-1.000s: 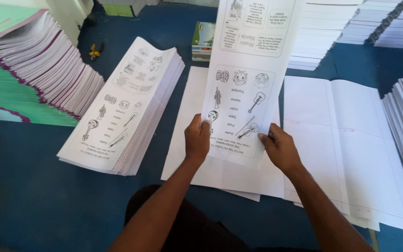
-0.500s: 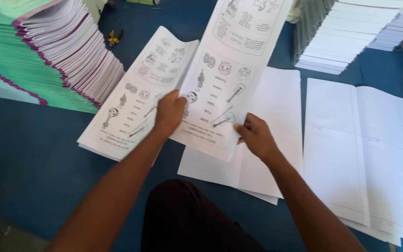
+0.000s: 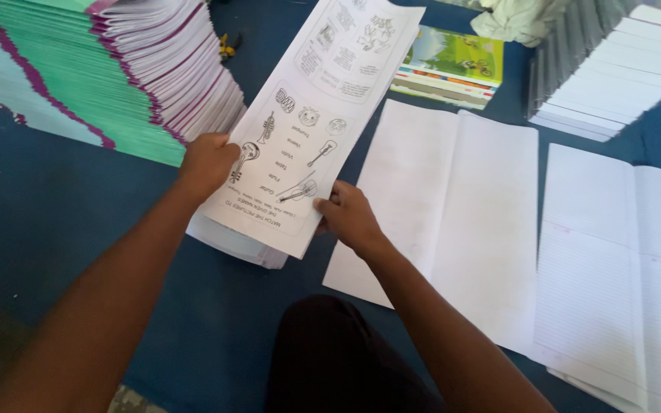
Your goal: The person sits on the floor and repeatedly flips through stacks of printed and lined paper, separating printed sheets from blank ones and placing them into different piles. The person handles the papers by hand without using tools.
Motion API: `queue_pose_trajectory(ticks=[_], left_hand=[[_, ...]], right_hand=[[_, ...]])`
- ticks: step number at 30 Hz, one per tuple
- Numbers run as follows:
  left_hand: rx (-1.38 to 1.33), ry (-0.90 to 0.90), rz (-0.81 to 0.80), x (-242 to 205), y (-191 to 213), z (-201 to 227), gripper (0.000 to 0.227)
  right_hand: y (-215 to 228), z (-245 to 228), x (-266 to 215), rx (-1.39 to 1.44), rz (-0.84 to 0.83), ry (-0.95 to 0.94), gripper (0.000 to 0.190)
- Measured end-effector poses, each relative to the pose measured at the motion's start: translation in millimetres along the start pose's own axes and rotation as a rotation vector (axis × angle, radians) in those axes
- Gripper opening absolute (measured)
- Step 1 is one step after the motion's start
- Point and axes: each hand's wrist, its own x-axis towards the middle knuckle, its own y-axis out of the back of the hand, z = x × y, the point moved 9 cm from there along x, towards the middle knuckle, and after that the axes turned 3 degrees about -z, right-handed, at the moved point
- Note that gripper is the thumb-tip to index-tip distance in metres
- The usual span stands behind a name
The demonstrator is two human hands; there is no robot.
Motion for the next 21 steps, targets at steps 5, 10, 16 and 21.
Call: queue_pose_trajectory(ticks=[5, 10, 16, 21], left_hand=[[0.086, 0.046, 0.013, 2, 23, -37, 0.028], [0.12, 0.102, 0.013, 7, 24, -76, 0.027], [0.245, 0.11, -0.019, 19, 6, -107, 0.03], [0.364, 0.169, -0.066, 29, -6, -114, 0.035]], right_hand=[[-38, -2, 14, 0.041, -0.048, -0.04, 0.027], [-61, 17, 30, 0.034, -0.074, -0.078, 0.028], [-74, 42, 43, 0.077, -0.09, -0.135, 0.028], [-72, 51, 47, 0.086, -0.086, -0.172, 0.032]])
